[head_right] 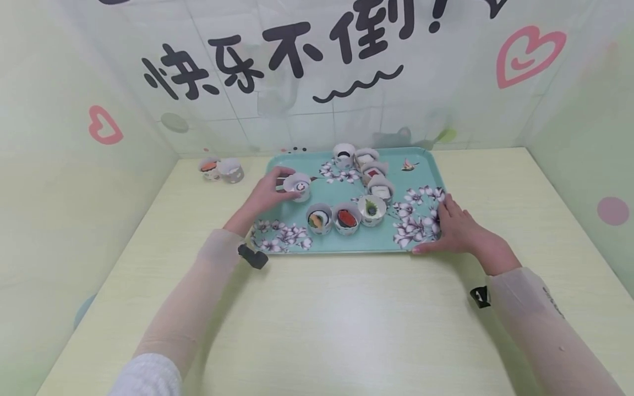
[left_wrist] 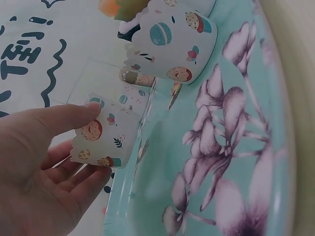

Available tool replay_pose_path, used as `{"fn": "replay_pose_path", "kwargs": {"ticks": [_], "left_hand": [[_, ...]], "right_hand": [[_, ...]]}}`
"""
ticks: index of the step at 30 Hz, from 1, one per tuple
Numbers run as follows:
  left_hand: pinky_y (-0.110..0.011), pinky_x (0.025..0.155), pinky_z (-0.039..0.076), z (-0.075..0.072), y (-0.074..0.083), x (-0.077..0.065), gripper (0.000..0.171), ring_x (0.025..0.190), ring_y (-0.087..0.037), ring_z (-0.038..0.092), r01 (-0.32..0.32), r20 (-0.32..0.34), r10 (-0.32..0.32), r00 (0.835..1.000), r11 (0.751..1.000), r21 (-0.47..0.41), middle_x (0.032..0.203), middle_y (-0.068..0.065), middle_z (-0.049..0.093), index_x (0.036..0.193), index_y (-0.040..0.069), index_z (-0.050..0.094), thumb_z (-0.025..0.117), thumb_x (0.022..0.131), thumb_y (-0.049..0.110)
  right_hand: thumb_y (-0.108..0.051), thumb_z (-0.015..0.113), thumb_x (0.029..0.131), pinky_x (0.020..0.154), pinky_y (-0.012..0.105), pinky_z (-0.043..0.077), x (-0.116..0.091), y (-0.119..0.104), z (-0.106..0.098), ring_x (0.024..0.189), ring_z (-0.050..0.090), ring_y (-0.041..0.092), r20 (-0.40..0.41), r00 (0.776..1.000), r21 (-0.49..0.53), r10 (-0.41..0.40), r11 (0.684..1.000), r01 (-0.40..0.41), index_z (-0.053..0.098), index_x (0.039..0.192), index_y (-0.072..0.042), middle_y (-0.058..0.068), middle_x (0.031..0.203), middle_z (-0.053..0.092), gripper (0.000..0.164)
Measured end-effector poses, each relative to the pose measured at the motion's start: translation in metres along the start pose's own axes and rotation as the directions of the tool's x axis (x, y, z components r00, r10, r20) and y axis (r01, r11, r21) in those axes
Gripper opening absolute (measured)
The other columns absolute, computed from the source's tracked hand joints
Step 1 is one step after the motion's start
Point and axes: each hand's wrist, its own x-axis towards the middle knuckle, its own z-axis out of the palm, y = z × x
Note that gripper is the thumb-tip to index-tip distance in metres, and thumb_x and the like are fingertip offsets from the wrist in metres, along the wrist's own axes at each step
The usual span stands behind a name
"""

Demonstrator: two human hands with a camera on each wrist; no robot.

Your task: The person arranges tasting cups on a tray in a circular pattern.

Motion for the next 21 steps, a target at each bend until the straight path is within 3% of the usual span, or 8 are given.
{"fn": "replay_pose_path", "kwargs": {"ticks": [10,21], "left_hand": [[-0.038,0.11,0.049,0.011,0.003,0.002,0.06,0.135,-0.03,0.05,-0.092,0.106,0.089,0.99,0.995,0.023,0.144,-0.012,0.051,0.14,0.006,0.046,0.076,0.089,0.019],[-0.036,0.11,0.048,0.017,0.004,0.002,0.058,0.137,-0.029,0.048,-0.124,0.202,0.108,0.973,0.99,0.064,0.153,-0.01,0.045,0.143,0.008,0.044,0.072,0.092,0.016]], "right_hand": [[-0.056,0.082,0.073,0.112,0.078,0.013,-0.001,-0.003,-0.003,0.135,0.009,0.072,0.001,1.0,-0.016,-0.013,1.0,0.013,0.0,0.146,0.026,0.051,0.15,-0.006,0.136],[-0.055,0.082,0.073,0.112,0.078,0.013,-0.002,-0.003,-0.003,0.136,0.008,0.071,0.009,1.0,-0.01,-0.005,1.0,0.006,0.002,0.146,0.026,0.051,0.151,-0.006,0.135]]}}
